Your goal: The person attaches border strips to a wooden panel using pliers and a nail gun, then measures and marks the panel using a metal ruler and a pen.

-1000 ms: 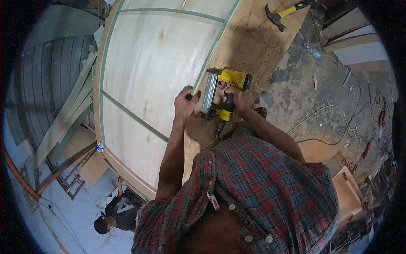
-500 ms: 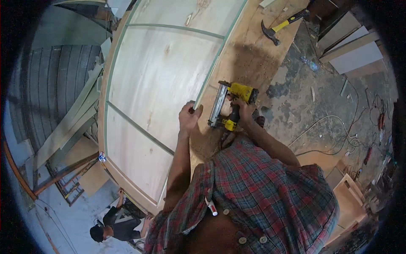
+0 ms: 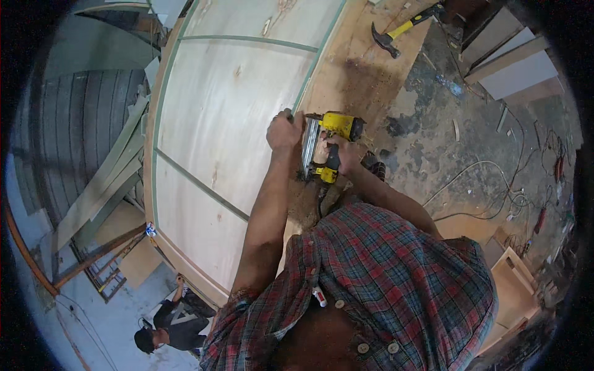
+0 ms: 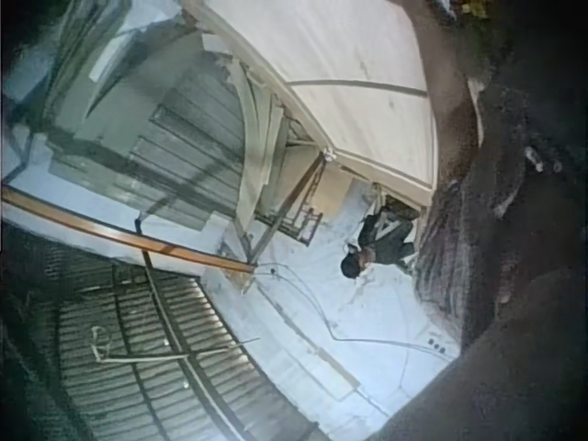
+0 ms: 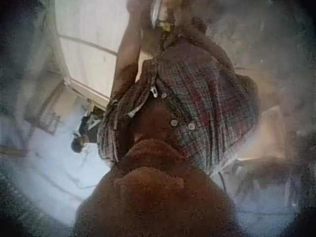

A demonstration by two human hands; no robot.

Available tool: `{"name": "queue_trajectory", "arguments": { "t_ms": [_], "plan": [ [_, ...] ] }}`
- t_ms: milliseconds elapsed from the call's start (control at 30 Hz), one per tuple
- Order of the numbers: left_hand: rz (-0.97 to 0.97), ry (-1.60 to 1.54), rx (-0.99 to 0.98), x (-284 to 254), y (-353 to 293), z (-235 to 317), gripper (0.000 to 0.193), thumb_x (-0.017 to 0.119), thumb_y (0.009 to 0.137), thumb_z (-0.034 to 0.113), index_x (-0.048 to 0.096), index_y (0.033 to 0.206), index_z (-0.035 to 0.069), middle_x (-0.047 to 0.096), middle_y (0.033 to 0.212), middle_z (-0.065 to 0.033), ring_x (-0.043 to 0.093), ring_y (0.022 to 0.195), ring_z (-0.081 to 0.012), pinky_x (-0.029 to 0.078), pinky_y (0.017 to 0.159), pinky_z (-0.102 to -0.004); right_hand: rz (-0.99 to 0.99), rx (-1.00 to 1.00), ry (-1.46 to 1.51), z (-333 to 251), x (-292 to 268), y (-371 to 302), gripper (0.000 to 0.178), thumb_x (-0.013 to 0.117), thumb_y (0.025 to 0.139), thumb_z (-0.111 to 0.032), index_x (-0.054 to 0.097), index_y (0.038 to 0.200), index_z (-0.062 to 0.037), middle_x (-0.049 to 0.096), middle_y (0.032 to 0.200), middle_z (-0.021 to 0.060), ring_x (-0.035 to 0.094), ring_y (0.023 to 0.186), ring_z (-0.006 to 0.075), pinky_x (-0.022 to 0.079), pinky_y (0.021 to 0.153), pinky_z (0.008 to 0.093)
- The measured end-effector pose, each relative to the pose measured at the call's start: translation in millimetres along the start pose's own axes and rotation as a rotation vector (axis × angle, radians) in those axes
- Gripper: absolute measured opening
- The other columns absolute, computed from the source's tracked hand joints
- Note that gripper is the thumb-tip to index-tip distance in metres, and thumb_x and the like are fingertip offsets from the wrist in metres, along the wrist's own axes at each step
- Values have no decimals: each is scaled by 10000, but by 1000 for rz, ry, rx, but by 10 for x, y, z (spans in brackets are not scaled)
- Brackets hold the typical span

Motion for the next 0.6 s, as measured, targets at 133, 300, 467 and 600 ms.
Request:
{"name": "queue_trajectory", "arguments": {
  "t_ms": [133,300,467,600],
  "plan": [
    [-81,-123,84,-80,4,-158,405,673,958,474,686,951,69,743,876,-198,729,866,-405,554,766,-501,23,129,142,-212,145,-185,237,675,894,-147,658,1112,-54,665,905,20,614,689,124,538,620,280],
    [-115,-211,35,-12,-188,-446,403,663,998,431,658,927,34,691,788,-161,636,700,-266,520,706,-392,-79,77,171,-312,386,-147,238,671,912,-132,635,1142,-81,678,1009,0,627,745,108,526,651,250],
    [-81,-144,151,79,-158,-510,363,662,1007,391,654,944,34,669,768,-169,564,656,-281,511,684,-403,-115,-108,161,-260,389,-21,241,666,874,-117,649,1111,-83,683,1006,-5,599,693,108,539,635,266],
    [-53,-234,175,135,-115,-567,372,661,1001,407,671,963,37,692,799,-184,641,701,-324,528,703,-415,-72,1,163,-105,239,-2,228,652,896,-124,646,1119,-78,690,1017,15,600,681,124,541,629,274]
  ]
}}
Point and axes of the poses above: each hand's wrist, its own y-axis towards the middle knuckle, its own x-axis out of the palm, z = x × y, the point moved 4 cm from there along y, towards the middle knuckle
